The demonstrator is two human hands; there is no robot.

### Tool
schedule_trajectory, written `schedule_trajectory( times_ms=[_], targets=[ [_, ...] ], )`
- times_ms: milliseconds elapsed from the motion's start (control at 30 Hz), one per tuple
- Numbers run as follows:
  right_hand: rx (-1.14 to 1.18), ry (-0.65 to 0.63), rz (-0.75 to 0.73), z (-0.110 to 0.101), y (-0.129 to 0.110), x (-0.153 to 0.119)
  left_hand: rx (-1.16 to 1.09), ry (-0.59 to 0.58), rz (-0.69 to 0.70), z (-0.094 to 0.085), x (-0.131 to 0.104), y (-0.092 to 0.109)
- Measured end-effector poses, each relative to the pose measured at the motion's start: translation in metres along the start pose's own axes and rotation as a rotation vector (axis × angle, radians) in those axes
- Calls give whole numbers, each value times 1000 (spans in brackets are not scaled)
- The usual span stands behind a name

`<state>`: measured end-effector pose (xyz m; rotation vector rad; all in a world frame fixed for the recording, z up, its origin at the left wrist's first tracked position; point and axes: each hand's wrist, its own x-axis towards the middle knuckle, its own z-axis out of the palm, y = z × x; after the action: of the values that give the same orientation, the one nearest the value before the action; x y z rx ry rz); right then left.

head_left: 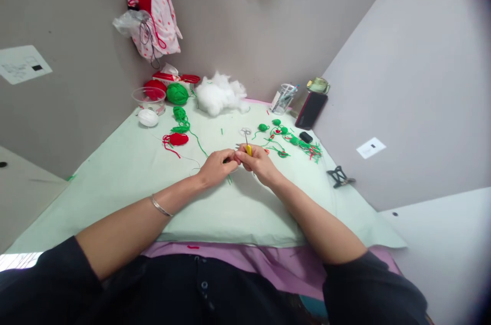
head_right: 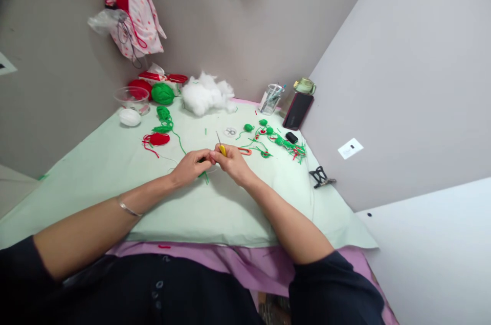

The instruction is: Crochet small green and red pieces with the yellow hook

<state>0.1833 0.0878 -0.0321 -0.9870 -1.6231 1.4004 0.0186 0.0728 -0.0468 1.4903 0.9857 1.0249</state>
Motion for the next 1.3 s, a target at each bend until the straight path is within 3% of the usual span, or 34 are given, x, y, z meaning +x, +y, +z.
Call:
schedule_trajectory(
  times_ms=[133, 267, 300, 367, 467, 667, 867, 1067, 1300],
  targets=[
    [-10, -64, 39, -8, -4, -2, -71, -35, -56, -4, 1, -4],
    [-92, -119, 46, -37, -13, -5, -213, -18, -149, -13, 6, -7],
    [-215, -111, 19, -46, -13, -5, -250, -9, -166, -15, 7, -7],
    [-591, 36, -50, -61, -9, -2, -320, 2, -188, -19, 9, -8],
    [-781, 180, -48, -72, 7, 6, -405, 0, -204, -22, 10, -8],
    [-898, 192, -7, -63, 30, 17, -521, 32, -222, -22, 13, -16],
    [-616, 238, 2, -60, 30, 19, -559, 78, -260, -27, 18, -29],
    [-78, 98, 28, -62, 21, 14, -597, 121, -269, -29, 21, -31],
    [239, -52, 87, -23, 13, 5, -617, 115, -262, -26, 19, -26]
  ],
)
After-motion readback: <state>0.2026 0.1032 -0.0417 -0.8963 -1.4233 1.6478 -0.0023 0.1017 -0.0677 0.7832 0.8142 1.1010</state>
